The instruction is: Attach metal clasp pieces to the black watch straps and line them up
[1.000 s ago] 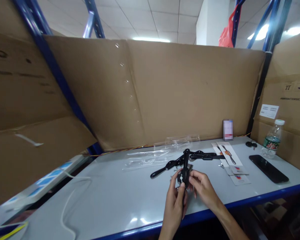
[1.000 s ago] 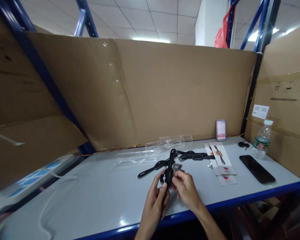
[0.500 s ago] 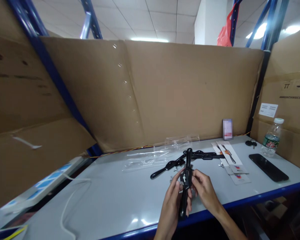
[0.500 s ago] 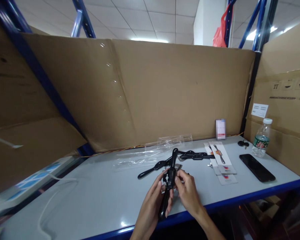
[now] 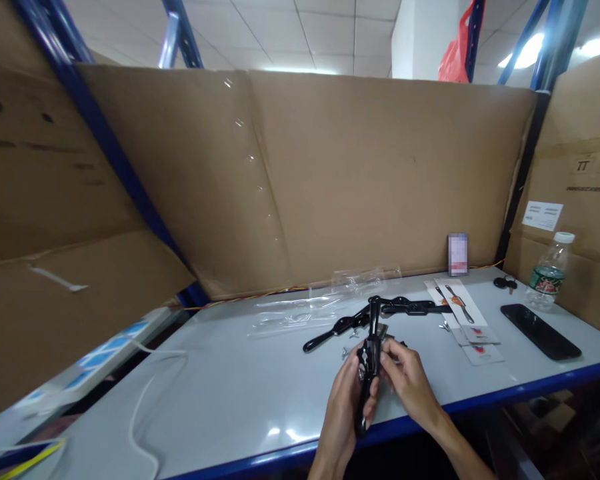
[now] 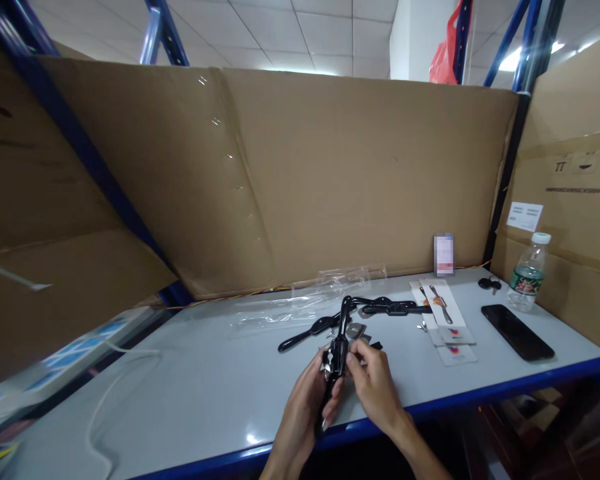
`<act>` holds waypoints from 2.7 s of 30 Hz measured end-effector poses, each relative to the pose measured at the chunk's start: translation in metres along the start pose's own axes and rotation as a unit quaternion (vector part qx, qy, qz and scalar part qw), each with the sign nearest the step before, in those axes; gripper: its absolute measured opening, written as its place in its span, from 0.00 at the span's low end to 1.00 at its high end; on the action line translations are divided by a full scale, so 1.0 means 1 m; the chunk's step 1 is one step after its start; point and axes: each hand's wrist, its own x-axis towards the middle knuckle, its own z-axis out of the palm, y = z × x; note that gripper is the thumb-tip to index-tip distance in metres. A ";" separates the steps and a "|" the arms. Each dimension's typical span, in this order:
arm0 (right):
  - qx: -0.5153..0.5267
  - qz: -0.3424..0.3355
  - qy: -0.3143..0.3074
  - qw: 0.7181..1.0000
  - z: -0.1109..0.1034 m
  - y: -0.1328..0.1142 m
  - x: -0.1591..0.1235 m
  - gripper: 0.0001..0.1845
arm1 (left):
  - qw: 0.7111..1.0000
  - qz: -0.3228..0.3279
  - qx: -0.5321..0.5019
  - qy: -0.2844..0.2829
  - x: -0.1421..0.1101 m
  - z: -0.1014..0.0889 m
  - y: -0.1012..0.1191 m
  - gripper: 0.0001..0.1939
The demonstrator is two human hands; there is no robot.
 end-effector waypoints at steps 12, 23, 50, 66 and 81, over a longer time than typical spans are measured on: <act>0.022 0.024 0.017 0.999 -0.003 0.001 0.002 0.20 | 0.995 0.040 0.082 0.028 0.002 -0.002 -0.004 0.44; -0.042 0.008 0.095 0.995 -0.002 -0.018 0.018 0.19 | 0.992 0.035 0.117 0.009 0.002 -0.006 -0.012 0.44; 0.096 0.043 0.042 0.994 0.000 -0.008 0.016 0.27 | 0.997 0.059 0.040 0.001 -0.004 0.000 0.001 0.46; 0.085 0.022 -0.003 0.996 0.001 -0.009 0.011 0.19 | 0.997 0.069 0.024 -0.003 -0.003 -0.001 0.000 0.43; 0.076 0.011 0.013 0.997 0.004 -0.009 0.010 0.17 | 0.997 0.060 -0.034 0.026 -0.006 0.007 0.006 0.40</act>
